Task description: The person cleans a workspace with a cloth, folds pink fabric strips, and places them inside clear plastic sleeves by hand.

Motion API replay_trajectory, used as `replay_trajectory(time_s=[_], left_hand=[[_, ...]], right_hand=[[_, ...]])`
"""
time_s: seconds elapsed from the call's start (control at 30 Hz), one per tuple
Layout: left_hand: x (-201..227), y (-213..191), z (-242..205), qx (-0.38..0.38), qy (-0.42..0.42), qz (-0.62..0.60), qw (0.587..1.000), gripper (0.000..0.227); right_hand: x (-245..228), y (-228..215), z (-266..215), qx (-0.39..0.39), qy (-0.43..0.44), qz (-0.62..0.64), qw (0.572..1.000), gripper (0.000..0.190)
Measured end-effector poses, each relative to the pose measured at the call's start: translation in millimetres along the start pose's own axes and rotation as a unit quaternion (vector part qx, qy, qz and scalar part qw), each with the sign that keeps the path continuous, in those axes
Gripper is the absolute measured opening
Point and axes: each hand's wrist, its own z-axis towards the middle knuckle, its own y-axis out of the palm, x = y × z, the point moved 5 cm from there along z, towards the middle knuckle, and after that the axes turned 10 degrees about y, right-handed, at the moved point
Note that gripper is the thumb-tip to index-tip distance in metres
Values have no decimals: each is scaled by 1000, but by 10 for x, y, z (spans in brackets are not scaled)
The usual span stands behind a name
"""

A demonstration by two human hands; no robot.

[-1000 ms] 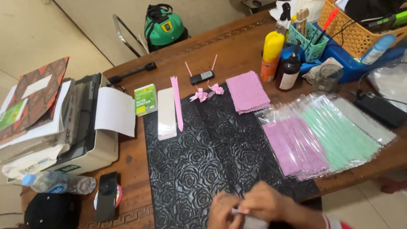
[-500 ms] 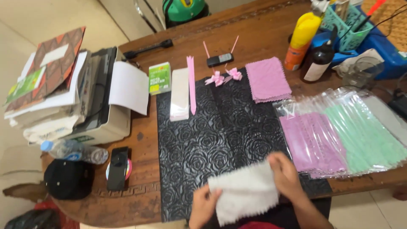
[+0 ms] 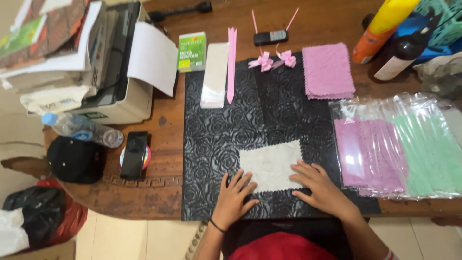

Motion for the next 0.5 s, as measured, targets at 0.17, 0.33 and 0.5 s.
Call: replay_trajectory(time_s=[0.17, 0.33, 0.5], left_hand=[[2, -79, 54, 26, 68, 60, 996, 22], [-71, -111, 80, 23, 108, 43, 993, 17], [-57, -177, 145, 14, 91, 49, 995, 38]], right_hand=[[196, 186, 11, -23, -29, -67, 997, 39], [265, 186, 77, -33, -39, -86, 995, 46], [178, 105, 103, -6, -74, -92, 993, 33]])
